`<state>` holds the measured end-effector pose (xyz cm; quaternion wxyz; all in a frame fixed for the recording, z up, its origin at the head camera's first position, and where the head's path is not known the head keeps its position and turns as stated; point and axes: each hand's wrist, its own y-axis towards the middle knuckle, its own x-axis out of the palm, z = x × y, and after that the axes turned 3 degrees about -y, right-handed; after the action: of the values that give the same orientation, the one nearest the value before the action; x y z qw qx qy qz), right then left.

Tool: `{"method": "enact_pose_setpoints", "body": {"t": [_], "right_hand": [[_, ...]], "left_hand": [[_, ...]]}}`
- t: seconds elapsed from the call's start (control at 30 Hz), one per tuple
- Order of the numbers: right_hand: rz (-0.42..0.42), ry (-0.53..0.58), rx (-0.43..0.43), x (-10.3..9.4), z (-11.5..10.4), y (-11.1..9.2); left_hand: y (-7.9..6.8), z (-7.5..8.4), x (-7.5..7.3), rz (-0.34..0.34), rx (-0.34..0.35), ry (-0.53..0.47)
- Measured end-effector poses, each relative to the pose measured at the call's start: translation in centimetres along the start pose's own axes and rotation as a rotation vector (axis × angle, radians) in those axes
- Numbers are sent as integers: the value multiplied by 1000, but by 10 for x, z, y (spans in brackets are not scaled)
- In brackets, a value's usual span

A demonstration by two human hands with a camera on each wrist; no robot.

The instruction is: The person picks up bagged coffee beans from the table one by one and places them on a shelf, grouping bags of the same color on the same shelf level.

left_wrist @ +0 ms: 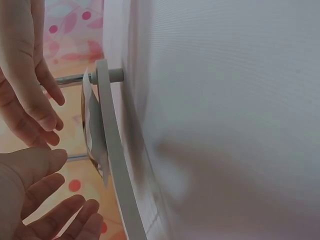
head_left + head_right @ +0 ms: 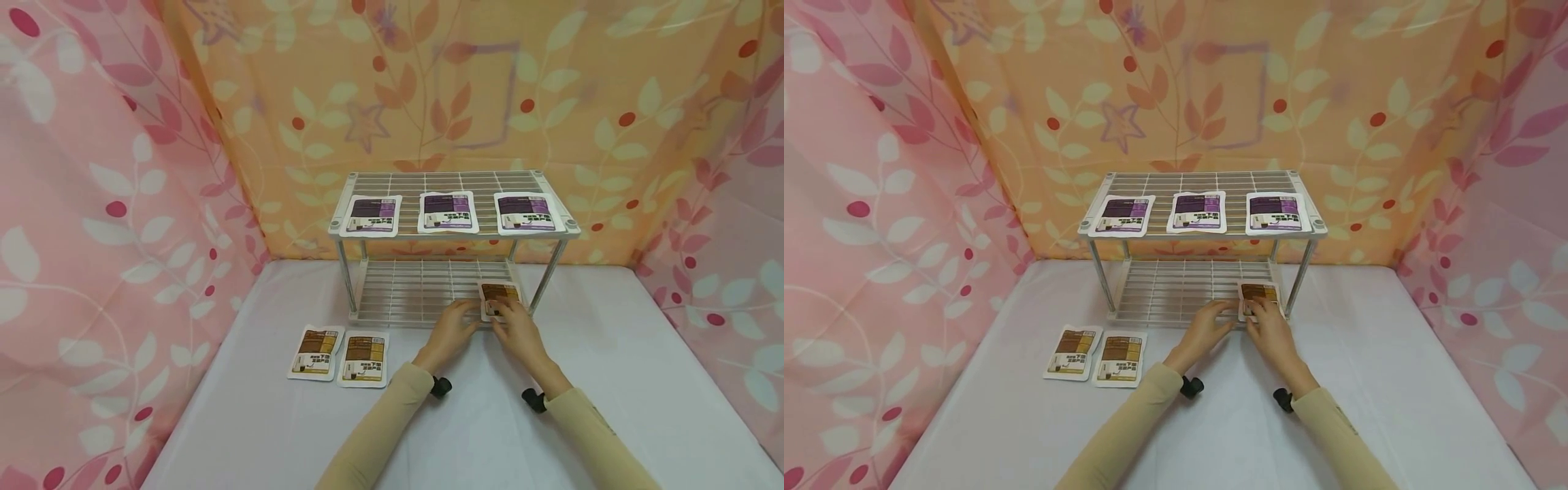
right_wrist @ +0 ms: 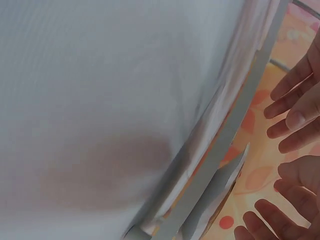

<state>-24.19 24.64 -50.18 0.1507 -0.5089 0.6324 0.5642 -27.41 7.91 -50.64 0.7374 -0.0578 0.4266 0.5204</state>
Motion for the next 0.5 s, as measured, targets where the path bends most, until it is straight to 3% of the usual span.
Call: {"method": "enact_pose_setpoints", "body": {"t": [0.5], "right_hand": [[-107,203,56,18,-30,-6]], "left_hand": [[-34,-14,-24,0,-78,76]]}}
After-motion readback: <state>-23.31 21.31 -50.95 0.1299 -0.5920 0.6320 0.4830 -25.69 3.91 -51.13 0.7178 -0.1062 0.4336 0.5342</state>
